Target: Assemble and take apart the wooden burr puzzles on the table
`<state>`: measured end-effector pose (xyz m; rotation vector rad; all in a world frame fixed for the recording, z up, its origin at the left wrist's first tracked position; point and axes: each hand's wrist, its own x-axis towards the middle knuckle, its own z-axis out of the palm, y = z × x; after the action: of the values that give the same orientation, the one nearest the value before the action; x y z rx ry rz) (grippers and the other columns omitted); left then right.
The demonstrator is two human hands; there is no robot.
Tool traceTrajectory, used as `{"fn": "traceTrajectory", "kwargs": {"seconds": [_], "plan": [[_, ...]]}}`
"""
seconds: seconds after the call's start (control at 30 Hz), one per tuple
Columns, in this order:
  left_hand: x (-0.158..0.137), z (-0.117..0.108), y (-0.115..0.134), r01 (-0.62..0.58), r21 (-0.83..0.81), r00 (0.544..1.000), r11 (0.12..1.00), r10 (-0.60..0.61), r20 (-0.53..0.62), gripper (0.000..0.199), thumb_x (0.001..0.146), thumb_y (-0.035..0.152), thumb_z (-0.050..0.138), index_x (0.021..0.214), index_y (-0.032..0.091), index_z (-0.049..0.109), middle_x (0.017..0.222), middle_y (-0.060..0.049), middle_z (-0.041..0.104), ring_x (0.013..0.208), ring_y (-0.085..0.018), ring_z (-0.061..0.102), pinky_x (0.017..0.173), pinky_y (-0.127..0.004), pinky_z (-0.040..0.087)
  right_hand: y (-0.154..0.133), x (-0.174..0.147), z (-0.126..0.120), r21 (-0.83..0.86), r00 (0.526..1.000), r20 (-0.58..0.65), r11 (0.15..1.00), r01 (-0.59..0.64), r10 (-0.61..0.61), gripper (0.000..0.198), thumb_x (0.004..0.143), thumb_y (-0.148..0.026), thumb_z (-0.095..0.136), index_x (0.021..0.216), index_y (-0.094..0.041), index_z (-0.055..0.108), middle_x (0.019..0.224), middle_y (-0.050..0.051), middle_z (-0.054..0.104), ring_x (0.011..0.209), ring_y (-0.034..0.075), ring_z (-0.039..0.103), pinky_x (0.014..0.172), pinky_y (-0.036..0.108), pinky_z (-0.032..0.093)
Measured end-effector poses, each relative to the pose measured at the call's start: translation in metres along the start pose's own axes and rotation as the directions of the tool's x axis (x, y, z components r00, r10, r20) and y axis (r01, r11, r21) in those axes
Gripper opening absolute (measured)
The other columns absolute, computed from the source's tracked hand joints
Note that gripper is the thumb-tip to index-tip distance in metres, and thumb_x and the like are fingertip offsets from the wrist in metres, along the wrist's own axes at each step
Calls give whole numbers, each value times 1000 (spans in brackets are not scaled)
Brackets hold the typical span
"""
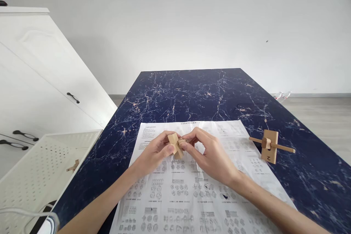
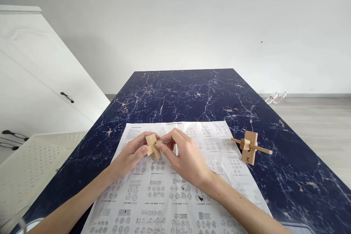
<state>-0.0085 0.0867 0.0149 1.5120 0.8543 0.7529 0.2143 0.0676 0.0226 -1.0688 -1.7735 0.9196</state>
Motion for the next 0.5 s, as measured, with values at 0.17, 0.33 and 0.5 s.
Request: {"fn": "traceTrajectory", "kwargs": {"seconds": [0.17,0.33,0.5], "plan": [[-1,1,3,18,63,1000,998,-19,19,64,97,75,59,135,24,60,110,-7,66,96,-24,63,85,-36,52,15,-4,-5,-60,984,62,983,173,-169,15,110,-40,58,112,-26,64,99,6,70,84,21,68,75,37,59],[-2,1,6,24,71,998,997,-28,58,66,98,78,54,134,24,61,112,-9,69,101,-27,66,87,-38,54,20,-7,-8,-78,961,115,962,262,-252,16,112,-37,55,121,-26,62,108,8,70,89,21,70,75,36,61],[-3,1,5,11,19,997,1000,-13,74,62,98,76,57,134,25,62,112,-8,71,103,-27,69,88,-38,55,18,-8,-11,-103,952,146,953,287,-271,22,110,-39,59,128,-26,59,112,9,69,95,23,71,81,39,63]]}}
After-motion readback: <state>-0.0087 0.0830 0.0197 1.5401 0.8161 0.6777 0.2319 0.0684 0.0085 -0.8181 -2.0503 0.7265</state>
